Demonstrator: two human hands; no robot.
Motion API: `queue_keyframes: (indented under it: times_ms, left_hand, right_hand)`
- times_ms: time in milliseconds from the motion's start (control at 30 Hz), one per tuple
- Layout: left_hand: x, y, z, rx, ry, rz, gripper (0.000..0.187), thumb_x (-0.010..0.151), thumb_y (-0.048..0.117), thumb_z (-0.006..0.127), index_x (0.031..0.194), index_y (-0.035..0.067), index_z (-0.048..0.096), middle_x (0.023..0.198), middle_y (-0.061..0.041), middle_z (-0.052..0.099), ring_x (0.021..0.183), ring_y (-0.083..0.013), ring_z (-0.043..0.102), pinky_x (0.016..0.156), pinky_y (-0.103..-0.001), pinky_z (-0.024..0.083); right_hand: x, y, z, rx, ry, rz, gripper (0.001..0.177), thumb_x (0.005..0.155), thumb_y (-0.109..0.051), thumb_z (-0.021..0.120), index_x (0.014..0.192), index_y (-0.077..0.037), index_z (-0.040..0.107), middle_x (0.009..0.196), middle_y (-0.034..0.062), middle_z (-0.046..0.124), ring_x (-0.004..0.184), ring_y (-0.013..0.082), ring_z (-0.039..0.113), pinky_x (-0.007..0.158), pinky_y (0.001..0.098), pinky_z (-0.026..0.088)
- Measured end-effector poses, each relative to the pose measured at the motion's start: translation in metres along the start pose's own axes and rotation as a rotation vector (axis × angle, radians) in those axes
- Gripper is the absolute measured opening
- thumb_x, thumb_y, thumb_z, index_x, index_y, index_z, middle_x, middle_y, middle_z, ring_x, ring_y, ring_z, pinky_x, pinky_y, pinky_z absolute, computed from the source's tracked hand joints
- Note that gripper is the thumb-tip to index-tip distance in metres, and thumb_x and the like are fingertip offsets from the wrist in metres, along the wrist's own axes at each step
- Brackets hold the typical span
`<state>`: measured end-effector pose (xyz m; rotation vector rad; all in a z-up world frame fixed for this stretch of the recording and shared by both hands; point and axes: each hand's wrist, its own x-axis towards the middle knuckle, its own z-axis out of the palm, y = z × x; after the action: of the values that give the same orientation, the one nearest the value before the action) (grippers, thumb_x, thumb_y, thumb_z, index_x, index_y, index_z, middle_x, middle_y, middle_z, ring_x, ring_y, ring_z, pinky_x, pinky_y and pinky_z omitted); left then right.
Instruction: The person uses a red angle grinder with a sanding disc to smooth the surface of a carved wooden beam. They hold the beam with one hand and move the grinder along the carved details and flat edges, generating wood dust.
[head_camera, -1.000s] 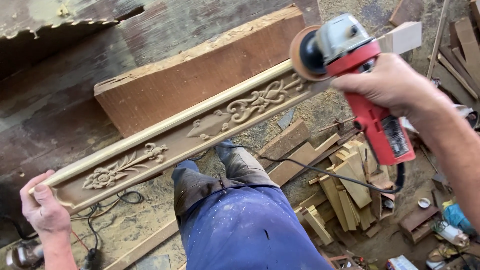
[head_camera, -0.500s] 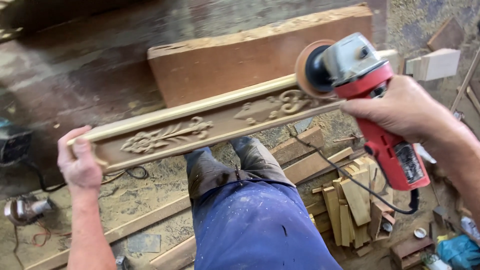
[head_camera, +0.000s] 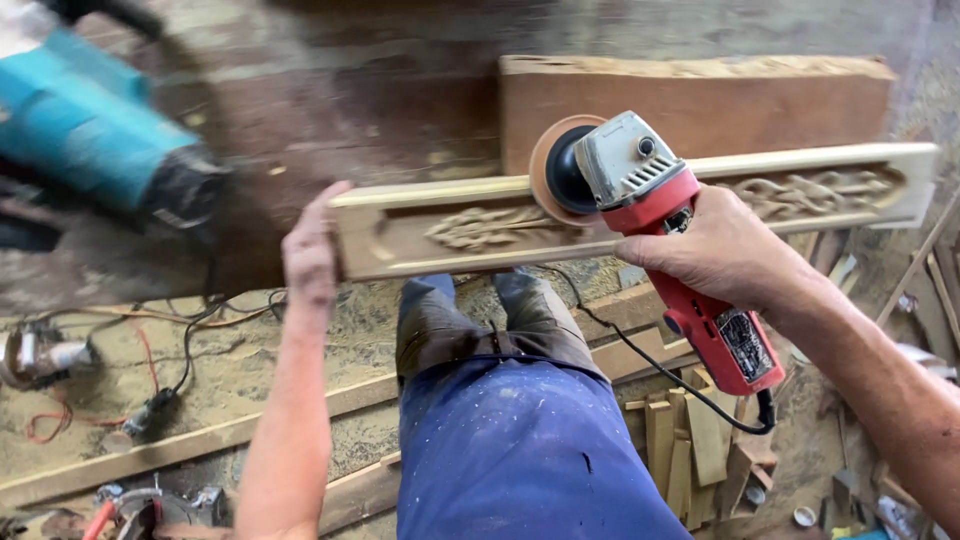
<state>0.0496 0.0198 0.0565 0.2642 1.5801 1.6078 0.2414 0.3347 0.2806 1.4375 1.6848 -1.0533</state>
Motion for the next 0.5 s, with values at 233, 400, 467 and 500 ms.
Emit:
queue_keyframes:
  times_ms: [233, 400, 467, 500]
  left_hand:
    - [0.012, -0.042, -0.026, 0.306, 0.083, 0.34, 0.031, 0.104, 0.02, 0.064, 0.134, 0.013, 0.069, 0.136, -0.012, 0.067, 0.129, -0.0254, 0.06, 0.114, -0.043, 0.044]
    - [0.012, -0.038, -0.032, 0.239, 0.028, 0.346, 0.035, 0.1, 0.01, 0.066, 0.136, 0.013, 0.068, 0.138, -0.013, 0.066, 0.133, -0.0279, 0.058, 0.116, -0.046, 0.042]
    - [0.012, -0.031, -0.035, 0.231, 0.023, 0.348, 0.034, 0.1, 0.01, 0.067, 0.133, 0.013, 0.069, 0.136, -0.012, 0.067, 0.131, -0.0274, 0.06, 0.115, -0.046, 0.044]
    - [0.014, -0.027, -0.032, 0.225, 0.013, 0.345, 0.032, 0.099, 0.009, 0.067, 0.131, 0.013, 0.07, 0.134, -0.011, 0.069, 0.13, -0.0268, 0.061, 0.114, -0.045, 0.046]
  right_hand:
    - [-0.024, -0.072, 0.076, 0.176, 0.012, -0.091, 0.013, 0.073, -0.007, 0.08, 0.076, 0.004, 0.073, 0.054, 0.0225, 0.063, 0.042, 0.0318, 0.062, 0.046, 0.0415, 0.054]
    - [-0.054, -0.131, 0.114, 0.176, -0.122, -0.045, 0.022, 0.075, -0.004, 0.077, 0.094, 0.004, 0.071, 0.063, 0.0247, 0.066, 0.042, 0.0343, 0.065, 0.043, 0.0433, 0.058]
    - [-0.04, -0.127, 0.131, 0.114, -0.091, -0.118, 0.03, 0.07, -0.016, 0.082, 0.095, -0.001, 0.074, 0.072, 0.0206, 0.07, 0.061, 0.0307, 0.069, 0.06, 0.0437, 0.058]
    - [-0.033, -0.123, 0.136, 0.056, -0.063, -0.185, 0.038, 0.064, -0.027, 0.088, 0.095, -0.007, 0.078, 0.081, 0.0165, 0.074, 0.08, 0.0271, 0.073, 0.078, 0.0439, 0.058]
